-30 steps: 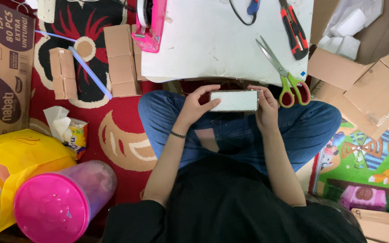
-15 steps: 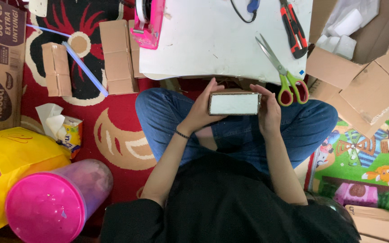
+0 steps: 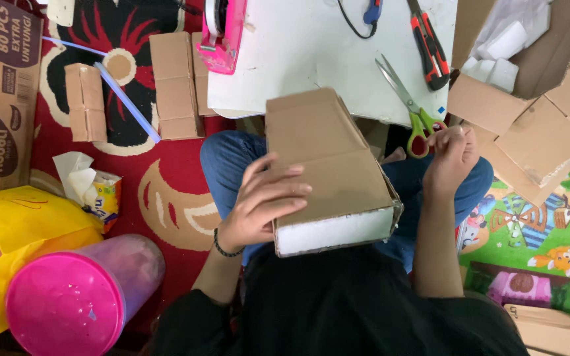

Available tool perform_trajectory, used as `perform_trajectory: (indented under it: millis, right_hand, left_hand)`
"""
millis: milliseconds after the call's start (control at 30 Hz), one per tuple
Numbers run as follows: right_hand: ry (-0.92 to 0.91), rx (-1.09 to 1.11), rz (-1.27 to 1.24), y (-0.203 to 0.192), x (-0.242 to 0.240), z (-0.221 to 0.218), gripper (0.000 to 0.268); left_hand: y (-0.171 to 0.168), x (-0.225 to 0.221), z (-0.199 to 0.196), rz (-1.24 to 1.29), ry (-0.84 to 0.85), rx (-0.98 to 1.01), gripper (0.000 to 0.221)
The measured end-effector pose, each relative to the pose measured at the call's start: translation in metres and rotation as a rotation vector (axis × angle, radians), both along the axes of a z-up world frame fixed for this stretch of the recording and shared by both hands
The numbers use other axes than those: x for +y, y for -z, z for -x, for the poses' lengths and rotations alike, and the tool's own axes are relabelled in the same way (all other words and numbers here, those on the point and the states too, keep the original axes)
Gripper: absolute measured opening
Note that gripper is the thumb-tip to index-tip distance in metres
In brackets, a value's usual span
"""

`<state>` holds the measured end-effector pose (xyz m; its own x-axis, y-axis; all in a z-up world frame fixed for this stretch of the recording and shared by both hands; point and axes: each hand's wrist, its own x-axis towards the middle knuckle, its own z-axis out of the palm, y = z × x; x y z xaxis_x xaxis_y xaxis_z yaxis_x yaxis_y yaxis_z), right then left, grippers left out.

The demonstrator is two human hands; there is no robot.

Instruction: The person assembles cardboard pieces into a box structure using a glue gun and clear tape. They apply hot glue to the edges, press the cardboard pieces together, and then pull tape from a dispenser to reinforce the joints.

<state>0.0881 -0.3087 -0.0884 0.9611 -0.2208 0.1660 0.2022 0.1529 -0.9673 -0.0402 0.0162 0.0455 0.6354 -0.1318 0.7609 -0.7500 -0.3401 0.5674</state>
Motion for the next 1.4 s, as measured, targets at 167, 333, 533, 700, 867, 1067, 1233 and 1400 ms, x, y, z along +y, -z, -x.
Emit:
perform_trajectory:
  millis: [167, 333, 533, 700, 867, 1067, 1233, 1400]
  right_hand:
    - [-0.164, -0.068, 0.01, -0.022, 0.026, -0.009, 0.048]
    - [-0.087, 0.167, 0.435, -0.044, 0.045, -0.074, 0.05]
    - [-0.234, 0.27, 0.838, -0.028, 0.099, -0.183, 0.021]
    - [0.066, 0.332, 1.195, 0.128, 0.115, -0.32, 0.082]
    - [-0.202, 0.413, 0.529, 0.037, 0.137, -0.277, 0.024]
    - [-0.479, 0.328, -0.115, -0.052, 0.127, -0.204, 0.019]
    - [-0.826, -0.036, -0.099, -0.071, 0.098, -0.184, 0.052]
    - [-0.957, -0.163, 0.199, -0.115, 0.113, -0.14, 0.049]
  left_hand:
    - [0.026, 0.002, -0.011, -0.16, -0.051, -0.065, 0.028]
    - [0.069, 0.01, -0.045, -0.197, -0.02, -0.086, 0.036]
    - [0.065, 0.028, -0.037, -0.479, -0.033, 0.045, 0.029]
    - [0.064, 0.033, -0.027, -0.537, -0.115, 0.033, 0.035]
    - [0.062, 0.049, -0.029, -0.524, -0.186, 0.052, 0.031]
    - [0.057, 0.071, -0.041, -0.381, -0.344, 0.023, 0.048]
    - [0.078, 0.081, -0.036, -0.332, -0.503, -0.035, 0.041]
    - [0.075, 0.074, -0.028, -0.184, -0.755, -0.044, 0.017]
